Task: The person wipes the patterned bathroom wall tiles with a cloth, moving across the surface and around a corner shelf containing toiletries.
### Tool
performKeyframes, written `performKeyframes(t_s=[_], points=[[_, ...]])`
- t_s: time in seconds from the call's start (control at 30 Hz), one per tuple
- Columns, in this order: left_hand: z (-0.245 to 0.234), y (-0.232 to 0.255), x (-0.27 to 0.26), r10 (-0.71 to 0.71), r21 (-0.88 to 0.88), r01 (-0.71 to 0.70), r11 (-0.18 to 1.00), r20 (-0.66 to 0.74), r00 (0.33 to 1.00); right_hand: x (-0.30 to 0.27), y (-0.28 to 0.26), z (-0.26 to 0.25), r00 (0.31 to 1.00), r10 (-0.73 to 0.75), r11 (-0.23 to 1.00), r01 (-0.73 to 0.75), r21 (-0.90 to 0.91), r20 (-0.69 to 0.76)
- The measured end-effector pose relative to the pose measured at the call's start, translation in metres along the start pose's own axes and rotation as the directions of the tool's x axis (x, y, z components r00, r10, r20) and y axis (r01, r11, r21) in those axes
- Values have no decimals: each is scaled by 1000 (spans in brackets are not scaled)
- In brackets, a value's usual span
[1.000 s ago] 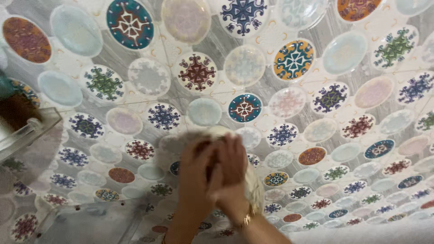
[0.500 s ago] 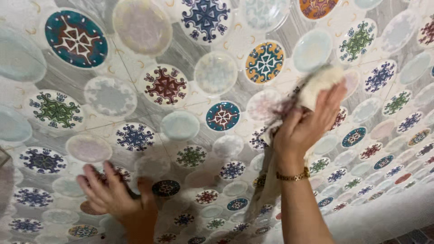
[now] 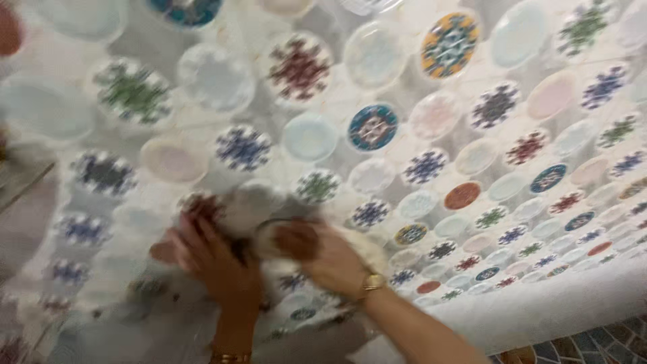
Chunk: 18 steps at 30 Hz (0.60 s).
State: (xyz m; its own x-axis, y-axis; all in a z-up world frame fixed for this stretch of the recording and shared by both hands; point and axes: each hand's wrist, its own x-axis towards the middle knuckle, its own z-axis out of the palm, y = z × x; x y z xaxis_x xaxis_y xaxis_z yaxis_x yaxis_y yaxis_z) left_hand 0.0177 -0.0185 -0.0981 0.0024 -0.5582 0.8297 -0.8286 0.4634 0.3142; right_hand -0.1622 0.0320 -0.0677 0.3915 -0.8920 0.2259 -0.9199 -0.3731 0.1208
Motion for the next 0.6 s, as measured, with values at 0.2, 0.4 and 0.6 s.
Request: performKeyframes(t_s=[0.2, 0.4, 0.6], points=[[-65, -16, -11, 11, 113, -42, 993, 256, 967, -47, 68, -11, 700, 299, 930, -365, 36, -649], [-95, -31, -25, -156, 228, 36, 973, 533, 831, 64, 10, -68, 495, 248, 950, -295, 108, -832], [-103, -42, -45, -205, 253, 53, 966, 626, 752, 99, -89, -27, 908, -138, 982, 73, -175, -396]])
